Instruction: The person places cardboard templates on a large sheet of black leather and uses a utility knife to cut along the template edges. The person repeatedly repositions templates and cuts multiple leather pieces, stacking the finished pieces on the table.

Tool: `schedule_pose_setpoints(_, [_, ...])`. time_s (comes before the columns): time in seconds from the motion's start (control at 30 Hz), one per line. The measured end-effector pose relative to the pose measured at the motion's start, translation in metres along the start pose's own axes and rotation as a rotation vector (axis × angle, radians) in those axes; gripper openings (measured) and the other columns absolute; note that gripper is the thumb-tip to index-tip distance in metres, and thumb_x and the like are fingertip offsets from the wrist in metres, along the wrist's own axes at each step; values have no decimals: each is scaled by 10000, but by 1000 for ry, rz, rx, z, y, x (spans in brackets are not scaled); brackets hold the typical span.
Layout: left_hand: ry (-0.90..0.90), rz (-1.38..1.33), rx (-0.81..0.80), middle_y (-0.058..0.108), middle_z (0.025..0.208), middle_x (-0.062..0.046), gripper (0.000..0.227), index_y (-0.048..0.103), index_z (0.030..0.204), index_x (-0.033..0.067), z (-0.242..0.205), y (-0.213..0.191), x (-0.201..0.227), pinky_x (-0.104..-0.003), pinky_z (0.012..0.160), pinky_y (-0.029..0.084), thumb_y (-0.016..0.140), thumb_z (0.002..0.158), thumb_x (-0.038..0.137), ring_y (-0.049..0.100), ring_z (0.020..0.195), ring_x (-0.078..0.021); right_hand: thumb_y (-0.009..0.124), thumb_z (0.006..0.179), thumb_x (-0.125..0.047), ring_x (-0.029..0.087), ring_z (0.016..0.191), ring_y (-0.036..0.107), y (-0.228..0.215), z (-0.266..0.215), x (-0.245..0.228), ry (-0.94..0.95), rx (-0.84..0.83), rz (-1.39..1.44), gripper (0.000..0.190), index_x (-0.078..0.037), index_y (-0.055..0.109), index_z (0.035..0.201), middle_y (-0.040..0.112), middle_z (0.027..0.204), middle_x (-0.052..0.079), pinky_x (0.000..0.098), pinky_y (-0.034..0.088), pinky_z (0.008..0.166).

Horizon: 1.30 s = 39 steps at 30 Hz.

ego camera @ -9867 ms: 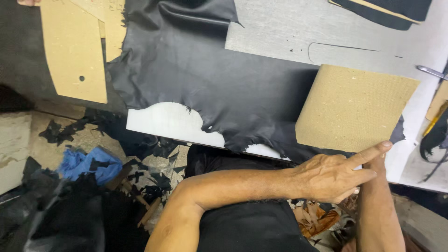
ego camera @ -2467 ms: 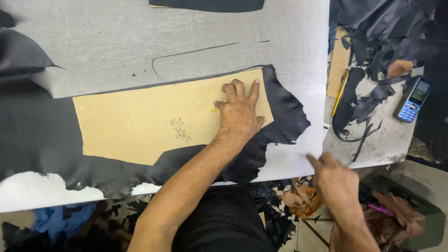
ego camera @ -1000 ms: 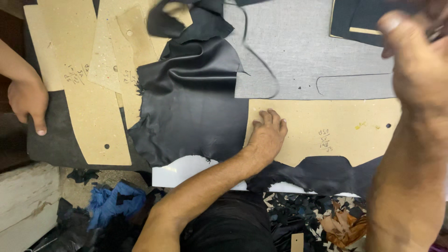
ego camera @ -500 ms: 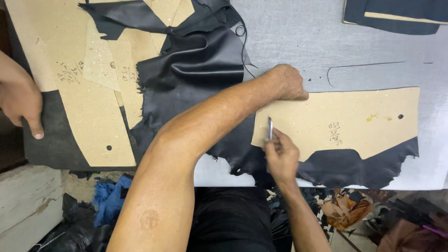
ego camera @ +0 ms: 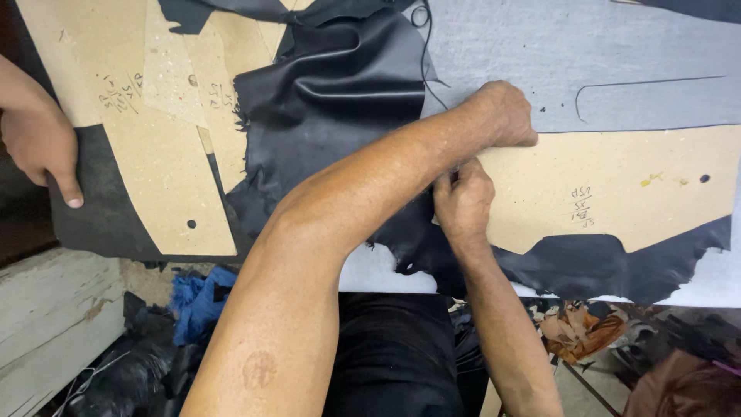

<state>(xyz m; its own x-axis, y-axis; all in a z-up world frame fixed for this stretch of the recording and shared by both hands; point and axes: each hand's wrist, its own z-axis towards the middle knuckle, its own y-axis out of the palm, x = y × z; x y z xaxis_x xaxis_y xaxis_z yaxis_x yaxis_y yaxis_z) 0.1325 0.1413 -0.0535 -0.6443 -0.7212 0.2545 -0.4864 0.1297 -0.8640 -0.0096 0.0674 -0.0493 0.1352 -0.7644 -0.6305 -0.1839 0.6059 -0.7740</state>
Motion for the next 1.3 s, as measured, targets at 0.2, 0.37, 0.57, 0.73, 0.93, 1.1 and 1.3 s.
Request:
schedule_pose_setpoints(0.2, [-6, 57, 55, 717, 984, -45, 350, 686, 1160, 283, 9, -2, 5, -359, 731, 582, 715, 861, 104, 704, 971, -220, 683, 901, -37, 274, 635, 661, -19, -76, -3, -27, -30, 16, 221, 44, 692, 1106, 669, 779, 180, 384, 523, 603])
schedule_pose_setpoints(0.37, [-30, 52, 85, 712, 939, -62, 421, 640, 1214, 304, 14, 10, 12, -375, 709, 578, 697, 861, 83, 707, 955, -228, 708, 911, -61, 188, 573, 657, -26, -138, -6, 282, -135, 157, 231, 23, 686, 1125, 682, 709, 134, 303, 527, 543])
schedule_pose_setpoints(0.57, [-106, 84, 210, 685, 1088, -141, 406, 640, 1332, 202, -19, 16, 42, -398, 755, 556, 684, 930, 165, 675, 1006, -308, 740, 923, -41, 208, 732, 692, -91, -113, 21, -179, -70, -135, 174, -44, 717, 1095, 710, 923, 103, 319, 556, 629])
schedule_pose_setpoints(0.73, [-231, 235, 49, 481, 1274, -331, 970, 324, 1577, 97, -46, 22, 72, -381, 693, 565, 789, 749, 295, 532, 1066, -408, 755, 890, -31, 258, 815, 694, -81, -87, 31, -475, -80, -205, 182, -74, 731, 1065, 691, 995, 74, 369, 554, 703])
schedule_pose_setpoints(0.93, [-287, 254, 49, 444, 1343, -293, 1013, 260, 1606, 242, -54, 17, 78, -350, 693, 584, 805, 754, 182, 521, 1097, -391, 759, 833, -39, 235, 819, 674, -73, -78, 41, -586, -103, -277, 253, -59, 747, 1085, 700, 1036, 54, 373, 553, 703])
schedule_pose_setpoints(1.1, [-323, 214, 87, 440, 1356, -267, 898, 277, 1597, 287, -54, 16, 81, -349, 703, 579, 725, 827, 170, 519, 1118, -404, 743, 815, -63, 227, 779, 649, -76, -77, 56, -616, -136, -317, 283, -63, 752, 1098, 696, 1047, 39, 375, 542, 677])
schedule_pose_setpoints(1.3, [-297, 271, 5, 451, 1347, -271, 856, 245, 1625, 276, -61, 13, 84, -347, 754, 565, 670, 892, 153, 530, 1135, -393, 725, 855, -81, 206, 776, 650, -113, -74, 87, -621, -191, -322, 251, -65, 743, 1105, 698, 1056, 37, 362, 547, 679])
